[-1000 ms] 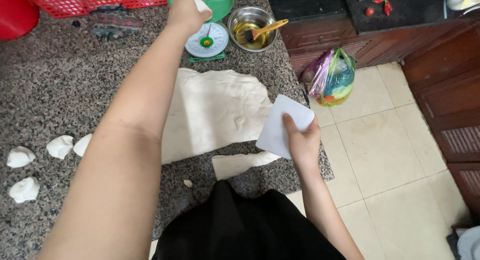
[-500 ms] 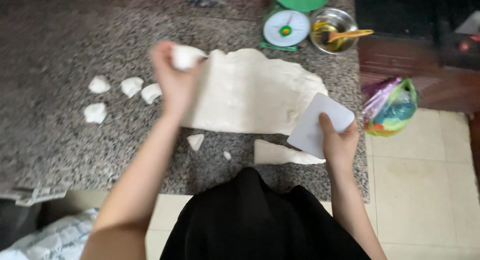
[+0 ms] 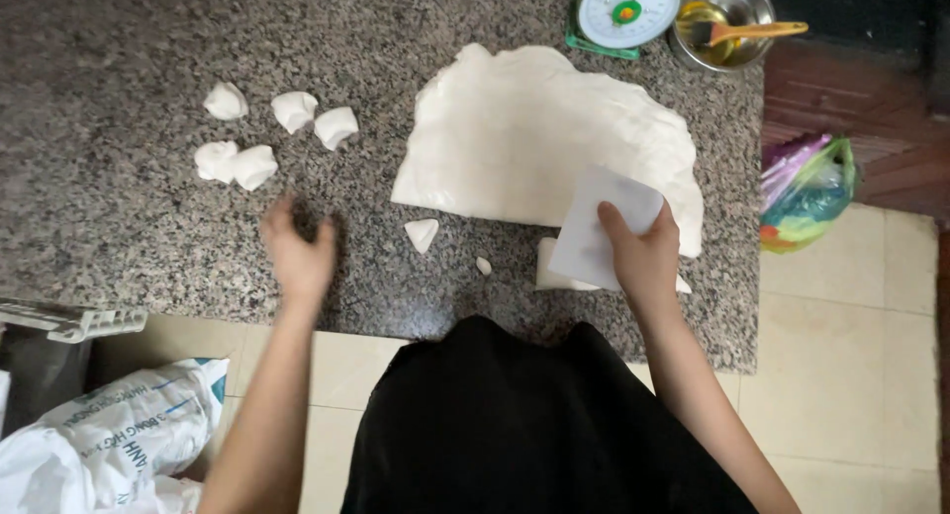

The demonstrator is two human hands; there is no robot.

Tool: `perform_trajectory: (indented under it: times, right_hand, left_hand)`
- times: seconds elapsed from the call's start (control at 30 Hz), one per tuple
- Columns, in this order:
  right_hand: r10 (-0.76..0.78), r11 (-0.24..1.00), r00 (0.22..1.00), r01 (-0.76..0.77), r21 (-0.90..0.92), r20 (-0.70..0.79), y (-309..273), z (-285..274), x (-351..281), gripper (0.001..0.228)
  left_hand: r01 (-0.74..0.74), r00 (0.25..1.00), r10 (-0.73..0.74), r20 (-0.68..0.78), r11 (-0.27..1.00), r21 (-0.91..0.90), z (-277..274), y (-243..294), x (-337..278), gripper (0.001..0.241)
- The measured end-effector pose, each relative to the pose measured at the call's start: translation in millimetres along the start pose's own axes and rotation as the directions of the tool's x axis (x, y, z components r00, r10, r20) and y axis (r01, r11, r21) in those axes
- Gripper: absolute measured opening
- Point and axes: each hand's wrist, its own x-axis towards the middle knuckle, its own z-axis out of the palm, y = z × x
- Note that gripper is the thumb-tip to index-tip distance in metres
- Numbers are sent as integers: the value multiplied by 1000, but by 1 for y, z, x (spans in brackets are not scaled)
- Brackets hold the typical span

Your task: Portioning a large piece of dough into smaller pieces using a bench scraper and weighing them on a scale.

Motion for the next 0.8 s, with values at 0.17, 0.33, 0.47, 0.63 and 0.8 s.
perform_trajectory:
  times: [0.17,0.33,0.47,0.63,0.8]
  right_hand:
    - [66,998,997,-65,16,-50,20,-11,-9,35]
    - [49,999,993,-48,16,-108,36,-30,-16,34]
    - [18,1000,990,-16,17,-140,41,-35,-21,34]
    - [21,1000,992,-23,-11,-123,30,-31,-27,33]
    - [60,996,990,-68,-63,-129,24,-22,-23,34]
  left_hand:
    - [-134,991,133,32,990,45,19,34,-21,48]
    - [-193,981,160,114,896,399,-1,-12,78,68]
    - [-336,931,125,344,661,670,9,-84,136,72]
    - [-280,926,54,374,763,582,-18,-1,101,55]
    - [-21,986,-28,165,958,286,-13,18,98,59]
